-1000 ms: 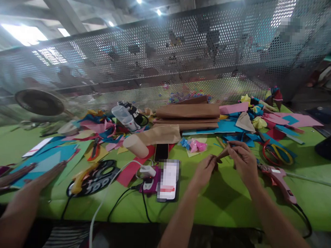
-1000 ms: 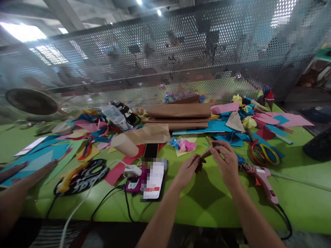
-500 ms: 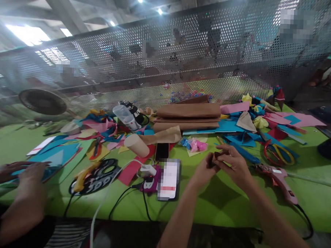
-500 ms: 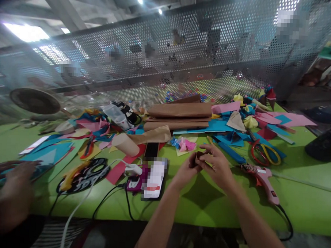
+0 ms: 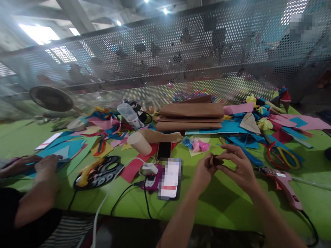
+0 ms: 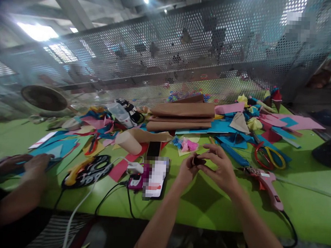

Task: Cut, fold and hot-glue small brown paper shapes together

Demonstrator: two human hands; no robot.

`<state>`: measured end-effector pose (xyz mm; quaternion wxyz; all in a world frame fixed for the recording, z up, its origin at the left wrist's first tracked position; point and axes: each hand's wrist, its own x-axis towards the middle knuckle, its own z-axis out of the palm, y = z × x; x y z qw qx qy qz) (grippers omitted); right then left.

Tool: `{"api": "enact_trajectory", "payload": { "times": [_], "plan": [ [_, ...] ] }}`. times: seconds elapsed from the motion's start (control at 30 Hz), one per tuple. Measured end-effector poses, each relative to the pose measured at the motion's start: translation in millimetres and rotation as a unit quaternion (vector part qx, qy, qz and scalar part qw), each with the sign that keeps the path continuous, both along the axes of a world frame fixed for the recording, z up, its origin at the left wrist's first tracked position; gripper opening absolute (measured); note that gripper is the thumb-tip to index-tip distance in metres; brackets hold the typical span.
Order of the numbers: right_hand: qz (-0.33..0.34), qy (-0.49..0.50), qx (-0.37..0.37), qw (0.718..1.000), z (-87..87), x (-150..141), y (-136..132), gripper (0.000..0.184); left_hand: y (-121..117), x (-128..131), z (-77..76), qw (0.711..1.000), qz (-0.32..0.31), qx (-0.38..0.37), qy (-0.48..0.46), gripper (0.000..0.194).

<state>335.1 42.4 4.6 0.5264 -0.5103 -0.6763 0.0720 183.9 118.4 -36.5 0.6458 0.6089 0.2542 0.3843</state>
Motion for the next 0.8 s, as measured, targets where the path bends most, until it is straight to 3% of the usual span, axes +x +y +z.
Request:
{"api": "enact_trajectory", "payload": {
  "times": [0.1, 0.27, 0.5, 0.67, 0.8],
  "plan": [
    [-0.012, 0.026, 0.001, 1.0, 1.4, 1.8, -1.5, 0.021, 1.3, 1.3, -1.0, 0.999, 0.026, 0.009, 0.027, 0.02],
    [0.003, -0.017, 0.002, 1.0, -2.5, -3.3, 2.2, 0.015, 2.6, 0.9, -3.8, 0.999, 0.009, 0.042, 0.014, 0.018],
    [-0.016, -0.055, 0.004, 0.998, -11.9, -5.7, 6.3, 0.005, 0.5, -2.6, 0.6, 0.98, 0.048, 0.135, 0.138, 0.016],
    [-0.041, 0.01, -0.013, 0.999, -15.0, -0.5, 6.3, 0.005, -1.6, -0.9, 9.5, 0.975, 0.039, 0.128, 0.176, 0.015],
    [-0.046, 0.066, -0.036, 0.996, -14.5, 2.8, 6.9, 0.003, -3.7, -0.3, 18.3, 0.982, -0.018, 0.111, 0.152, 0.023]
  ]
}}
